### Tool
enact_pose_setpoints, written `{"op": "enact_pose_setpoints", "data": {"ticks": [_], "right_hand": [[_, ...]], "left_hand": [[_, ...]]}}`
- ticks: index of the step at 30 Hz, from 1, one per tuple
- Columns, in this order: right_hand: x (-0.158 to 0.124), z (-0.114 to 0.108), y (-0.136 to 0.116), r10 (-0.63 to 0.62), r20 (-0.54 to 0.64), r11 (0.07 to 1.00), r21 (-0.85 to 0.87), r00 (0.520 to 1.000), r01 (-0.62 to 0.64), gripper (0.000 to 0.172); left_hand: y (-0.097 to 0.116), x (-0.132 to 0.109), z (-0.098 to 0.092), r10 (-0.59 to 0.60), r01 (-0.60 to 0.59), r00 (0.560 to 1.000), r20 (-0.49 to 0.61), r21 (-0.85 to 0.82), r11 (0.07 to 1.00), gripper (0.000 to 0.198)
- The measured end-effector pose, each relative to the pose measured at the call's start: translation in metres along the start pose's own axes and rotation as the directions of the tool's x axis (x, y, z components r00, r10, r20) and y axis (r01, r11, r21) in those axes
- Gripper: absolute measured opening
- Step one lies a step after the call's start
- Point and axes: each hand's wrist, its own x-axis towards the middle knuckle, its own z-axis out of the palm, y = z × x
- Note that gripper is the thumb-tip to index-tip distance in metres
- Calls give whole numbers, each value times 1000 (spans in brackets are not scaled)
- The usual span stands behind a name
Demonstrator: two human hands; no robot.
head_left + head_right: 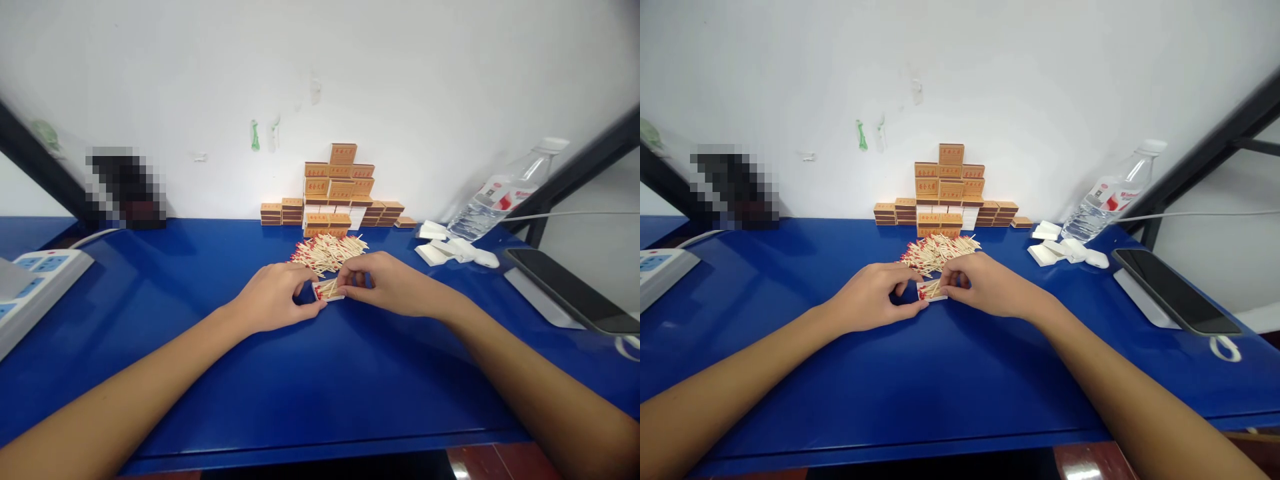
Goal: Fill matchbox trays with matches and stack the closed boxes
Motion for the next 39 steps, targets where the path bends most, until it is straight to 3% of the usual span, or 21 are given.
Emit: {"op": "enact_pose_setpoints", "data": {"ticks": [8, 11, 15, 34, 39], "right_hand": [[2, 7, 0, -25, -54, 1000, -7, 998, 25, 12], [1, 7, 1, -93, -129, 993, -84, 987, 82, 4], [1, 9, 3, -168, -93, 972, -184, 981, 149, 7], [2, 9, 0, -107, -27, 983, -156, 994, 101, 9], [4, 9, 2, -112, -68, 983, -156, 991, 100, 13]], "left_hand": [[0, 0, 1, 26, -26, 1000, -5, 1, 1000, 26], [0, -1, 0, 31, -31, 1000, 0, -5, 1000, 25], [1, -1, 0, 36, -36, 999, 6, -7, 999, 25], [1, -1, 0, 39, -39, 999, 8, 3, 999, 24], [1, 0, -1, 42, -42, 999, 16, 2, 999, 24]]}}
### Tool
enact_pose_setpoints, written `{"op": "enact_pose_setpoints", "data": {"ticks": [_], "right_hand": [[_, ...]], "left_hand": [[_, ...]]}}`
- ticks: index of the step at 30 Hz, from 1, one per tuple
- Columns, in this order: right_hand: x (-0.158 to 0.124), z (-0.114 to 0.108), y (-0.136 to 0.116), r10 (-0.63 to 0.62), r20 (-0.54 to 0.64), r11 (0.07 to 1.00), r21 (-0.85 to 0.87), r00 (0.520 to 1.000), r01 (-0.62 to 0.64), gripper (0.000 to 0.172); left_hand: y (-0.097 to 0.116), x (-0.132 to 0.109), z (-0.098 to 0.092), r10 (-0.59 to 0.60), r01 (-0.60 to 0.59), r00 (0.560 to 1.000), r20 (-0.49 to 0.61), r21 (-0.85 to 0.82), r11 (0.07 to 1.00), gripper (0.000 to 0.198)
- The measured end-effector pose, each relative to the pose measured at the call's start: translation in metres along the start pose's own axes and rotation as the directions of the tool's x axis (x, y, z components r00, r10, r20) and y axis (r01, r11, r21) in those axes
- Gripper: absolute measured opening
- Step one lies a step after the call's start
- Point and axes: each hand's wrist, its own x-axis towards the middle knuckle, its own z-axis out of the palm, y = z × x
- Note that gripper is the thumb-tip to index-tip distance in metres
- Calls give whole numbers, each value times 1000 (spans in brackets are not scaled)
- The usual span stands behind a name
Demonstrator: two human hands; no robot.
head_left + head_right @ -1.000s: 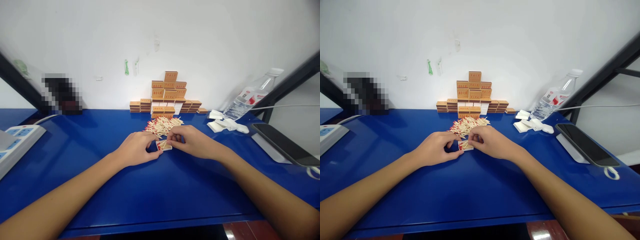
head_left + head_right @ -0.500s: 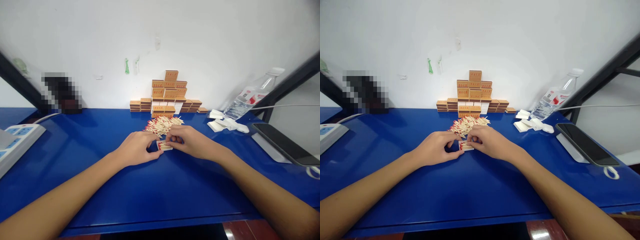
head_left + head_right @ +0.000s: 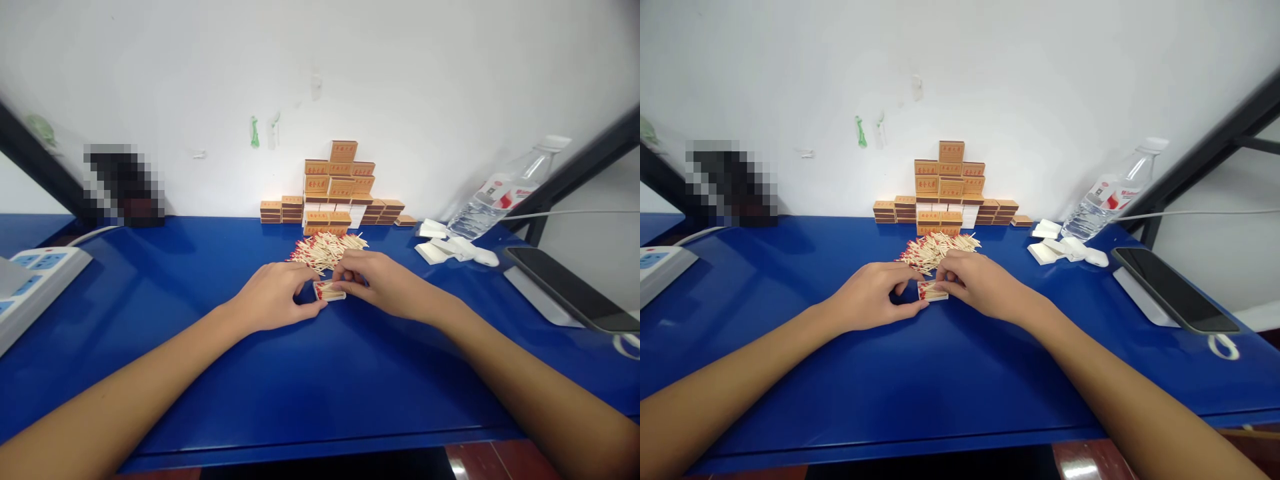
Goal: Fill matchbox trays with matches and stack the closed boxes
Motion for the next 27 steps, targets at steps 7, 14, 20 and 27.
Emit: {"op": "enact_pose_setpoints", "data": {"ticks": [7, 14, 20, 27], "right_hand": [[0, 2, 0, 0, 11, 1000, 13, 1000, 0, 10], [-2, -3, -2, -14, 14, 1000, -17, 1000, 14, 11], [-1, -1, 0, -27, 2, 1000, 13, 1000, 27, 13], [-3, -4, -2, -23, 33, 999, -21, 999, 23, 11]], "left_hand": [[0, 0, 0, 0, 0, 1000, 6, 9, 1000, 26], [0, 0, 0, -13, 13, 1000, -1, 10, 1000, 26], [1, 1, -1, -15, 15, 1000, 9, 12, 1000, 25], [-1, 0, 0, -5, 5, 1000, -8, 13, 1000, 25]]}}
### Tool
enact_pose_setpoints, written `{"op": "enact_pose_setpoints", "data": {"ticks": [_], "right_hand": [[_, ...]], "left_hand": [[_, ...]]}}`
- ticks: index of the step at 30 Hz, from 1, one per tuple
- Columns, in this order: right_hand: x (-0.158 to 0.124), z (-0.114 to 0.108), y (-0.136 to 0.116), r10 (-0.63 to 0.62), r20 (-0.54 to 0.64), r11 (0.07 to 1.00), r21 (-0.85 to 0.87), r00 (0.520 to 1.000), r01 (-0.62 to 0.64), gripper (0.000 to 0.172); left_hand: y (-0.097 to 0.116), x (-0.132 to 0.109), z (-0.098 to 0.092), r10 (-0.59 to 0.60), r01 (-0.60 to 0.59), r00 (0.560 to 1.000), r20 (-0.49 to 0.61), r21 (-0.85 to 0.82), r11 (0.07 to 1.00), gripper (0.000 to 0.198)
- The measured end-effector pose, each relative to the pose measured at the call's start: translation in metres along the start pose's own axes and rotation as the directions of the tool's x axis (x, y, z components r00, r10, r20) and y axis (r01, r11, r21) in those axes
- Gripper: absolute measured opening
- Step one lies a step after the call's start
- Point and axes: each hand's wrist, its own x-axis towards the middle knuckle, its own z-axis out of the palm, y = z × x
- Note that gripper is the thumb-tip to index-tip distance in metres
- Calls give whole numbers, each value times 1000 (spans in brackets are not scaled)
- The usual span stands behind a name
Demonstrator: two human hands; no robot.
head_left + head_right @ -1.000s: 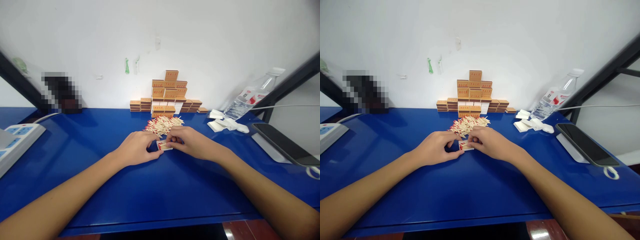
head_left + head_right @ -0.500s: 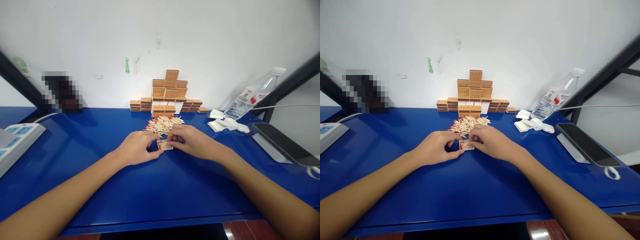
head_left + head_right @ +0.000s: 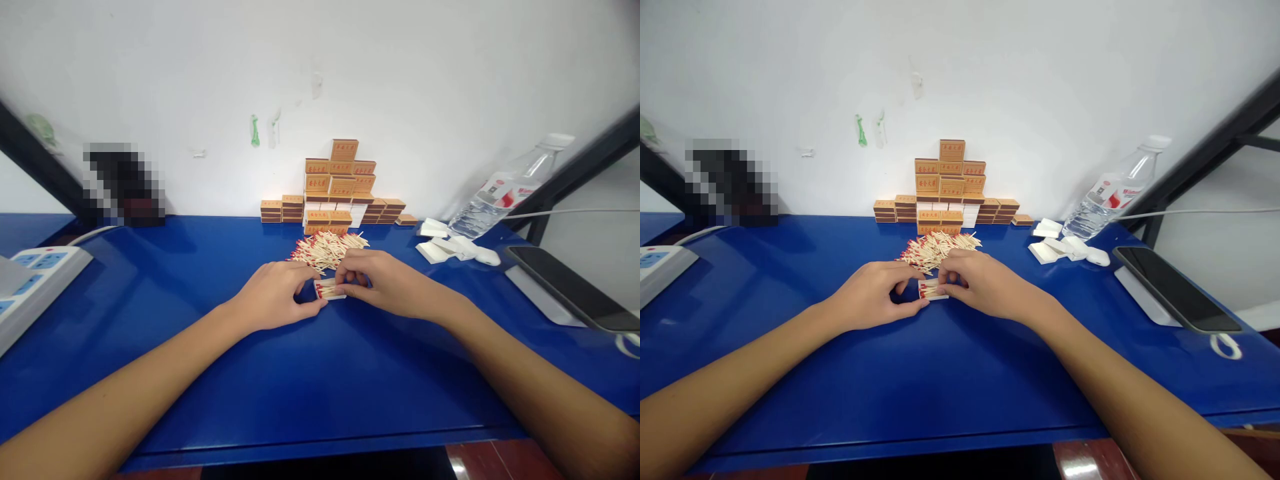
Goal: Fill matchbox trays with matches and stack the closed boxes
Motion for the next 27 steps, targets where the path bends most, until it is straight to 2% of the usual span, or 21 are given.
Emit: {"op": "enact_pose_setpoints", "data": {"ticks": [4, 8, 17, 22, 27], "right_hand": [[0, -1, -2, 18, 14, 1000, 4, 1000, -18, 14], [1, 0, -2, 10, -33, 1000, 11, 999, -10, 16], [1, 5, -3, 8, -74, 1000, 25, 997, -6, 7], [2, 10, -6, 1, -30, 996, 84, 1000, 1, 10], [0, 8, -6, -14, -17, 999, 44, 1000, 15, 10]], "left_hand": [[0, -1, 0, 1, -1, 1000, 2, 4, 1000, 25], [0, -1, 1, 6, -6, 1000, 5, -1, 1000, 25], [3, 0, -2, -2, 2, 1000, 23, 2, 1000, 22], [4, 0, -1, 27, -27, 999, 20, 8, 1000, 21], [3, 0, -1, 32, -32, 999, 24, -6, 999, 21]]}}
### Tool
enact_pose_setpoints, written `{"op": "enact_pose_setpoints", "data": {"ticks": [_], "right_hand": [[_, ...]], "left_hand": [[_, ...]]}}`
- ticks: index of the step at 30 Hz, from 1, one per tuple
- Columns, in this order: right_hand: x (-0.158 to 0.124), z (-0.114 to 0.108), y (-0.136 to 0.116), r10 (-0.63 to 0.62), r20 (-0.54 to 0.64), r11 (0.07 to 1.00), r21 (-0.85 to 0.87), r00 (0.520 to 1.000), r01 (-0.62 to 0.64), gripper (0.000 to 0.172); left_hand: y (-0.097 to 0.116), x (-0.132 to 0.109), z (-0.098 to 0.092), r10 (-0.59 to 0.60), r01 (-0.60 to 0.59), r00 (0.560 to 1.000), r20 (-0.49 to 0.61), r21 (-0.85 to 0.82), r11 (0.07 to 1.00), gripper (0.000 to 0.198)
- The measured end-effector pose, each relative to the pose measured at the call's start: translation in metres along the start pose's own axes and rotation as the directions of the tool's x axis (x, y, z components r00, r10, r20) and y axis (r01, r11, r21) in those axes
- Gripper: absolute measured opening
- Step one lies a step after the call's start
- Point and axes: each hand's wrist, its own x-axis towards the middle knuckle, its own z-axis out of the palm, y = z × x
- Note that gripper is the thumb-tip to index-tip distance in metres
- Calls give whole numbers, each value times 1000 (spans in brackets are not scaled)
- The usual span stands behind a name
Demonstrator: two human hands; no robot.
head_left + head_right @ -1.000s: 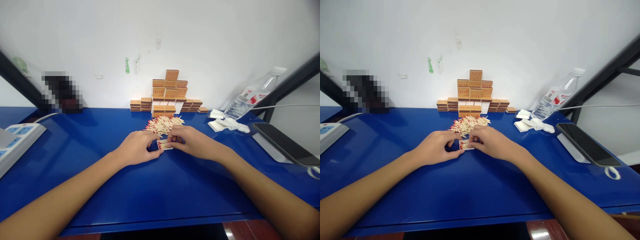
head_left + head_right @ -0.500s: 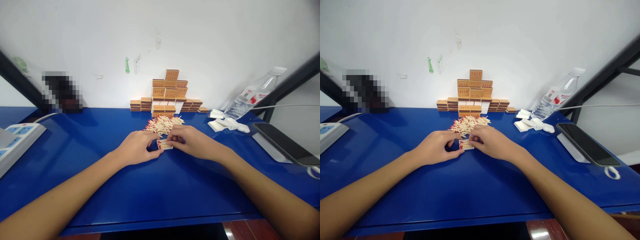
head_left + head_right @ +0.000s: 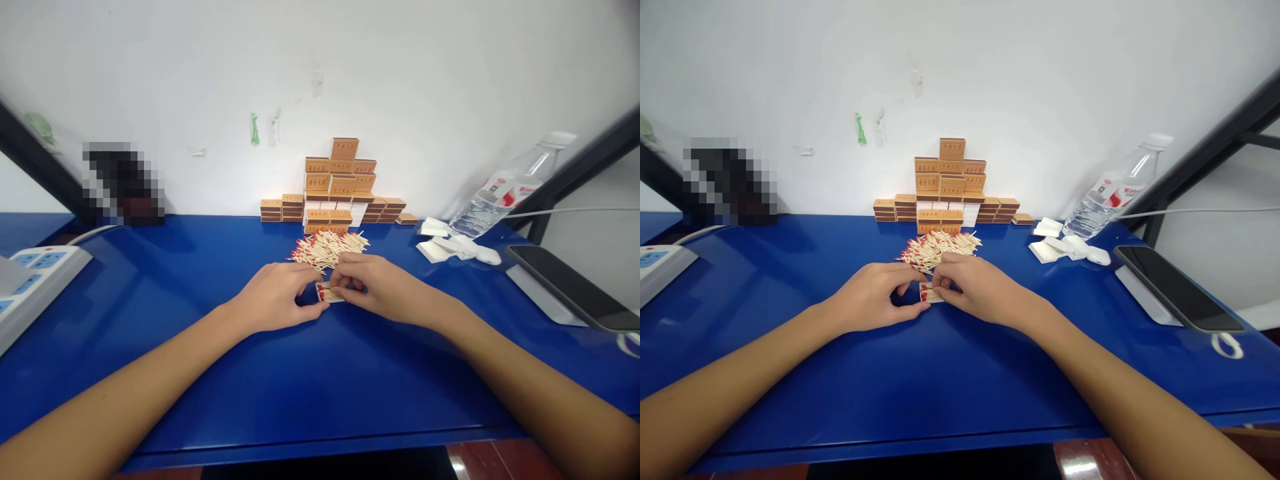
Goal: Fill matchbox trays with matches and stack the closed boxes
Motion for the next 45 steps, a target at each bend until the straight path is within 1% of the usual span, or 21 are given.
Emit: {"op": "enact_pose_setpoints", "data": {"ticks": [3, 8, 12, 15, 19, 21, 23, 25, 37, 40, 43, 45], "right_hand": [[0, -1, 0, -1, 2, 1000, -8, 1000, 1, 8], [1, 4, -2, -43, 11, 997, 71, 999, 42, 9], [1, 4, -5, -25, -6, 999, 35, 1000, 25, 6], [-1, 0, -6, -13, 8, 1000, 2, 1000, 13, 8], [-2, -6, -1, -17, -23, 998, -63, 1000, 16, 9], [-2, -9, 1, -4, -5, 996, -91, 1000, 4, 8], [-1, -9, 2, 31, 39, 995, -93, 999, -28, 9], [-1, -9, 1, 56, 58, 995, -90, 997, -51, 10], [1, -6, -2, 29, 26, 997, -65, 999, -28, 8], [0, -5, -3, 40, 38, 996, -77, 998, -37, 11], [0, -7, 1, 33, 8, 994, -101, 999, -32, 14], [0, -10, 6, 39, -65, 992, -119, 997, -46, 16]], "left_hand": [[0, 0, 0, 3, -3, 1000, -2, 0, 1000, 21], [1, -1, 0, 14, -14, 1000, -2, -2, 1000, 23], [1, -1, 0, 16, -16, 1000, -7, -1, 1000, 22], [1, 0, 0, 16, -16, 1000, -11, 6, 1000, 22], [1, -1, 0, 11, -10, 1000, -9, 11, 1000, 21], [1, -1, 1, 12, -12, 1000, -10, 8, 1000, 21], [1, -1, 1, 13, -12, 1000, -14, 6, 1000, 22], [1, -1, 0, 12, -12, 1000, -15, 6, 1000, 22], [1, -1, 0, 21, -21, 1000, -6, 10, 1000, 22], [1, -1, 1, 19, -19, 1000, -5, 15, 1000, 23], [1, 0, 1, 25, -25, 1000, -11, 16, 1000, 23], [0, 0, 2, 29, -29, 999, -16, 16, 999, 24]]}}
